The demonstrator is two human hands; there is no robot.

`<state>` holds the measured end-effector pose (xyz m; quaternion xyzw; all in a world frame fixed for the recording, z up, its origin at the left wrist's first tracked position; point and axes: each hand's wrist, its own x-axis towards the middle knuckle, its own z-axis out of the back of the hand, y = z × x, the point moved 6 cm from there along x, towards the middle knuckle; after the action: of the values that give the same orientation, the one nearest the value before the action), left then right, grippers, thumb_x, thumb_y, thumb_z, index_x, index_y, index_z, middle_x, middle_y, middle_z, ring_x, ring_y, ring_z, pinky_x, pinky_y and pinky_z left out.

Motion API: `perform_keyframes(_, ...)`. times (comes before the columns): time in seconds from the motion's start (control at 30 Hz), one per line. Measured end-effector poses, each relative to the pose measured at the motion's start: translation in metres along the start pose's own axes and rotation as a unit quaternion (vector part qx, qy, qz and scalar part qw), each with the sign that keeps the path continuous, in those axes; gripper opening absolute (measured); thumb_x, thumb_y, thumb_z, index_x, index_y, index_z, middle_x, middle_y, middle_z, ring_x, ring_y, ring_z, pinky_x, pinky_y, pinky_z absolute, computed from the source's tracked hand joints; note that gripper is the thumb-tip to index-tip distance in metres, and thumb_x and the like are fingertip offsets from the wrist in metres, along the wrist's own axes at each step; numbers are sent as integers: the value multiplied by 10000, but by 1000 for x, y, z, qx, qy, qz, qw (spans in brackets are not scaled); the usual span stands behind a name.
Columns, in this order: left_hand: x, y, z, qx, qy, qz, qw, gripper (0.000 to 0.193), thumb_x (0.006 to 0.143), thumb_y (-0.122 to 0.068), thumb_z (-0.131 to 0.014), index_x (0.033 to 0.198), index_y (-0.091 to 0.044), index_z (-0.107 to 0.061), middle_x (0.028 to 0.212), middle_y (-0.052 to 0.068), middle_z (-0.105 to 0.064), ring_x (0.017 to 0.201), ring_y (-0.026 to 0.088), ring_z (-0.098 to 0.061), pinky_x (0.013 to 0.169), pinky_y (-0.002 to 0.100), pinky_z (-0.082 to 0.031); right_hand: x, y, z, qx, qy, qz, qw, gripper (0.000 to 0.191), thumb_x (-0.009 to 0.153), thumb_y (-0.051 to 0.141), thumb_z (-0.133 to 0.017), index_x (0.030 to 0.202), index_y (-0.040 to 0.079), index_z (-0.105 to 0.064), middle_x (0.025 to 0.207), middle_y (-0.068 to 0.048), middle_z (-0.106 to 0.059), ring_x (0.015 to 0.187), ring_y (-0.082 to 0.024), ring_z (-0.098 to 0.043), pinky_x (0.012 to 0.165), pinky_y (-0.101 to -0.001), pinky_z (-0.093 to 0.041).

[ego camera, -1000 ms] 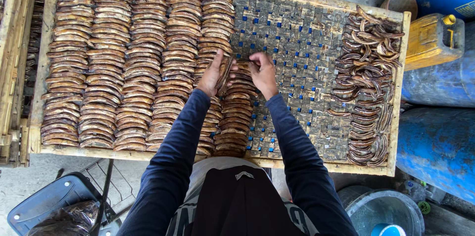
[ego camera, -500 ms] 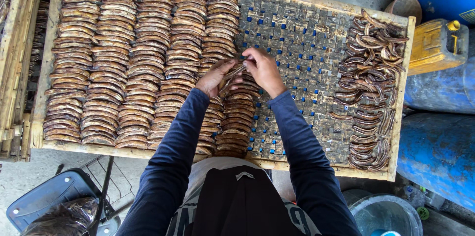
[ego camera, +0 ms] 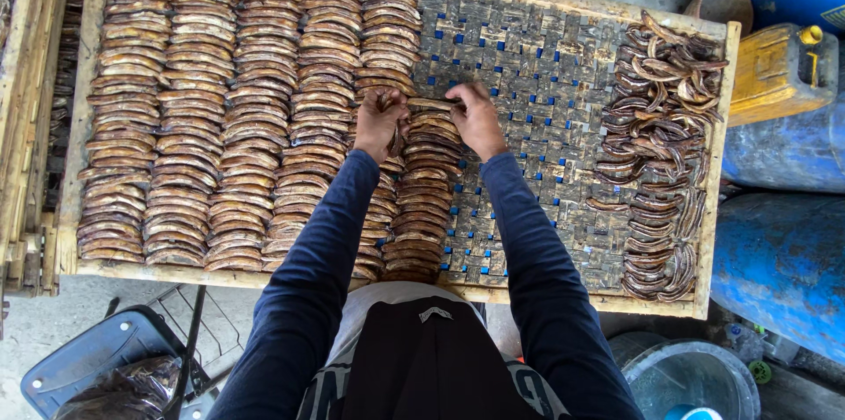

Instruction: The person arranges dried banana slices on a woven bamboo drying tray, picking slices from a pile at one end and placing them in neat rows across the empty mesh surface. They work one slice at a time, spreading the rows outward to cover more of the tray.

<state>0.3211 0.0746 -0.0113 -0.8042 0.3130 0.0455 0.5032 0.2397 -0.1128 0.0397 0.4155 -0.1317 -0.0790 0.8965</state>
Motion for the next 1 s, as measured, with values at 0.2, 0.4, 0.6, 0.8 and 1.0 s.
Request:
perform_keyframes(0.2,-3,9,-10,171,-1,11,985,226,974,-10,-620,1169,-104,-556,994,-5,-691,801,87,-657,581,272,-564,-7,1,-5,-124,10,28,992,197,915,-33,-688,1070,83,-724,1079,-133,-642,991,-355,-675,909,-461,-562)
perform_keyframes(0.4,-6,-1,-11,325,-17,-53,944,285,970,-69,-629,1246,-60,-559,955,56,-722,679,124,-675,534,295,-565,-8,1,-6,-189,-21,38,981,228,839,-37,-684,1019,93,-737,1055,-122,-649,997,-343,-661,936,-465,-529)
perform_keyframes(0.6,-5,2,-16,349,14,-5,937,374,975,-202,-645,1316,-73,-559,1002,97,-722,710,173,-689,556,307,-584,-13,-4,-3,-199,-40,5,979,222,850,4,-708,1033,119,-759,1026,-77,-754,1001,-295,-667,966,-453,-457)
perform_keyframes(0.8,-6,6,-8,31,37,133,990,672,952,-578,-594,1461,-175,-420,1128,132,-740,951,223,-709,754,376,-606,-19,3,11,-189,-84,29,978,241,917,16,-654,1110,136,-732,1034,-36,-792,983,-225,-700,945,-446,-490)
perform_keyframes(1.0,-8,5,-26,-177,136,117,968,466,1031,-382,-601,1388,-97,-509,1265,153,-704,1095,278,-709,873,444,-616,-9,29,-8,62,77,-120,988,243,972,274,-740,1074,104,-600,999,-19,-737,816,-130,-686,678,-287,-572)
